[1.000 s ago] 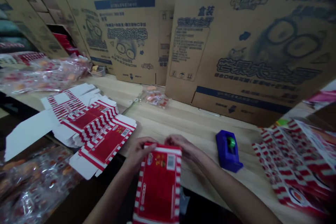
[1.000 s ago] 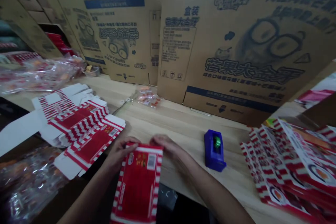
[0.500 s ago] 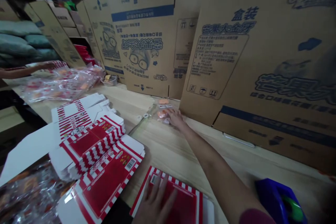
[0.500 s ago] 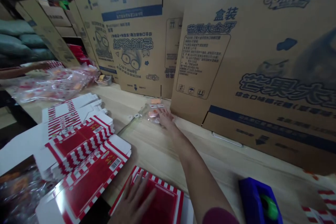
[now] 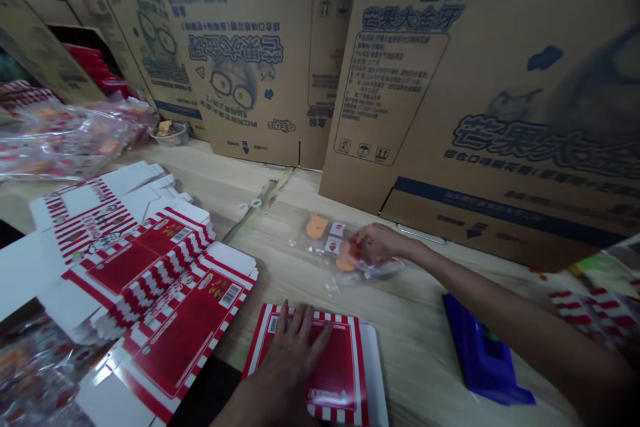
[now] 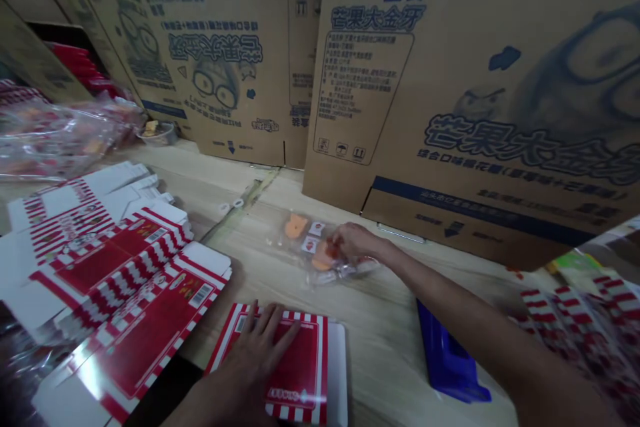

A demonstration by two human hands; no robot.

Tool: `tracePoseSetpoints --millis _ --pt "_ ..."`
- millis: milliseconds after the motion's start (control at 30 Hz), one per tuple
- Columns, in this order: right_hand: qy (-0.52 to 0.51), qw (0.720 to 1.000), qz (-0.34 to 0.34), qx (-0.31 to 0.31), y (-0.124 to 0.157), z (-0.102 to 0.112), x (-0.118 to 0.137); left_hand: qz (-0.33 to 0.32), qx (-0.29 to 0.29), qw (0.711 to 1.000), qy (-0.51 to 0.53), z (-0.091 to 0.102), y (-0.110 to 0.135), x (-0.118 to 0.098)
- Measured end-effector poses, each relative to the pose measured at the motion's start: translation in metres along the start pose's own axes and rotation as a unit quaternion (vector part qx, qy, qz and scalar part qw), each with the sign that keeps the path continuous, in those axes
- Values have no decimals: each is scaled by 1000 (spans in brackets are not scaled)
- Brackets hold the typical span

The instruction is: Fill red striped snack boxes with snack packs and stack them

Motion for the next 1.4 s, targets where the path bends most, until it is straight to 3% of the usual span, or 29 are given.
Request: tracePoseSetpoints --millis 100,233,300,367,500,567,633,733,833,900,1033,1167,1267,1400 --pt "-2 999 -30 -12 -23 11 2 28 7 999 12 -5 6 -1" --pt "-20 1000 -16 16 -65 -14 36 29 -26 999 0 -8 16 1" --pt "-27 999 -9 21 -71 -22 52 35 -41 998 -13 -7 20 2" --pt "-30 999 -17 -2 -65 -14 59 48 -50 997 -23 -4 24 1" --pt "-28 993 -64 -92 -17 33 56 86 -101 990 -47 13 32 -4" --pt "-29 983 -98 -150 25 55 54 94 -136 985 -55 21 37 -5" --pt "-43 971 -132 -194 72 64 53 98 -164 980 -60 25 41 -3" --pt "-67 962 -169 -203 137 48 55 94 -199 974 -62 30 46 -1" --pt "-78 963 -193 -170 179 20 59 82 -212 971 -66 31 48 -5" --pt "-98 970 -179 -133 191 3 70 73 -219 970 -77 30 48 -12" --pt "-112 991 -72 -4 191 -24 114 43 -230 966 -112 21 44 -32" --pt "-88 992 -67 61 195 -43 134 23 -194 974 -115 8 40 -46" --pt "-126 981 -146 -16 212 -46 122 29 -161 981 -101 4 39 -49" --pt "-185 897 -329 -229 272 -46 86 45 -148 985 -79 2 42 -46"
Point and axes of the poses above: each hand's wrist, its own y-axis away from the middle knuckle, its own z-axis out of the back of the hand, x = y × z, the point moved 8 cm from there along -y, towards the middle knuckle, and after that the axes turned 9 degrees about y, right-handed, at the moved point
